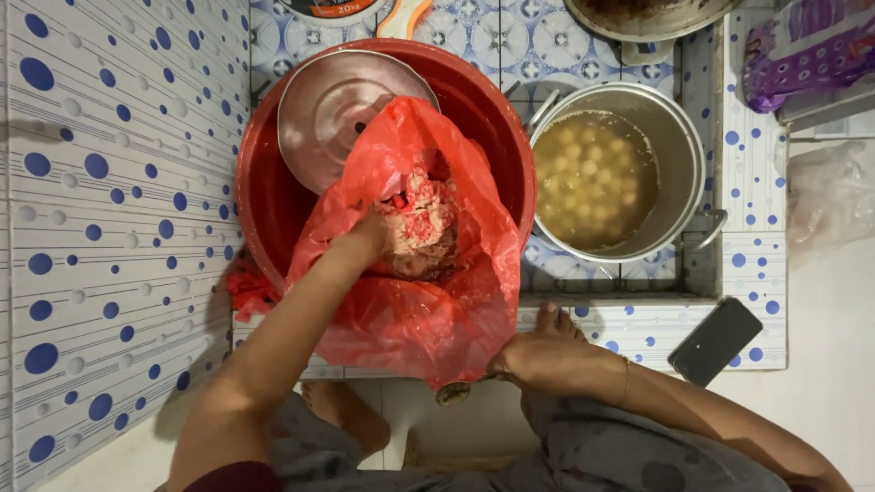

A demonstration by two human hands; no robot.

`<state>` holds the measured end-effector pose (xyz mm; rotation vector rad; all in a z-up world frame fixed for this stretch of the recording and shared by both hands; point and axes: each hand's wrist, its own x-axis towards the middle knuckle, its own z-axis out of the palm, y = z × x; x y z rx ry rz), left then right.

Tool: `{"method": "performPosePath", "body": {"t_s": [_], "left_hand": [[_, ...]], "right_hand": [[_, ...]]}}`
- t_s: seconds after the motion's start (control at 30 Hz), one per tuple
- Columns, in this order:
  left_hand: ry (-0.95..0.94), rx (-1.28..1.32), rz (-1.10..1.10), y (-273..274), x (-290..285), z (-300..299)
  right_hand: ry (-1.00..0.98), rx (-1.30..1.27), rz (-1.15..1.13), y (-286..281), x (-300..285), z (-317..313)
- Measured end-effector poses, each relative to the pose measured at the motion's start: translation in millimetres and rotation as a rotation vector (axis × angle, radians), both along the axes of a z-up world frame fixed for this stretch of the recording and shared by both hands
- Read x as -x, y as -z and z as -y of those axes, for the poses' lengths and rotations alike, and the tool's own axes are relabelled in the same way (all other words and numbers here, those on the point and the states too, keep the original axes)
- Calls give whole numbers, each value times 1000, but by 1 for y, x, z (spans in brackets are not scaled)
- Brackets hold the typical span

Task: A person is manually forming meatballs from a raw meat mixture in a plastic bag and dropping them into a pot of simmering liquid using a spoon.

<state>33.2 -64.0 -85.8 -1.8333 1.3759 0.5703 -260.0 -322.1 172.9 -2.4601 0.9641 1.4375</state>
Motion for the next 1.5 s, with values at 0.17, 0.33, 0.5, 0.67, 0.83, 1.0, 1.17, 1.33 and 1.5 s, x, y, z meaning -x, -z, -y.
{"method": "performPosePath", "body": {"t_s": [0.17, 0.33, 0.5, 0.67, 0.83, 1.0, 1.17, 1.33, 1.5], "left_hand": [[-511, 446, -86, 37, 14, 19], [-796, 505, -212, -41, 21, 30], [-858, 646, -198, -61, 30, 20], [-1228, 553, -418, -98, 41, 13], [-1877, 903, -631, -32, -3, 13], [-1073, 678, -469, 31, 22, -34], [-1477, 964, -583, -81, 48, 2], [-882, 523, -392, -12, 33, 3], [-570, 667, -358, -72, 36, -10]], "right_hand": [[-5, -3, 68, 29, 14, 11], [3, -26, 26, -8, -1, 1], [21, -80, 14, -27, -5, -5], [16, -125, -51, -53, -14, -6], [18, -159, -36, -42, -9, 1], [-216, -292, -101, -121, -47, 2], [-32, -24, 83, 26, 14, 22], [-110, -238, 220, -68, -18, 16], [-573, -801, 234, -96, -39, 14]]}}
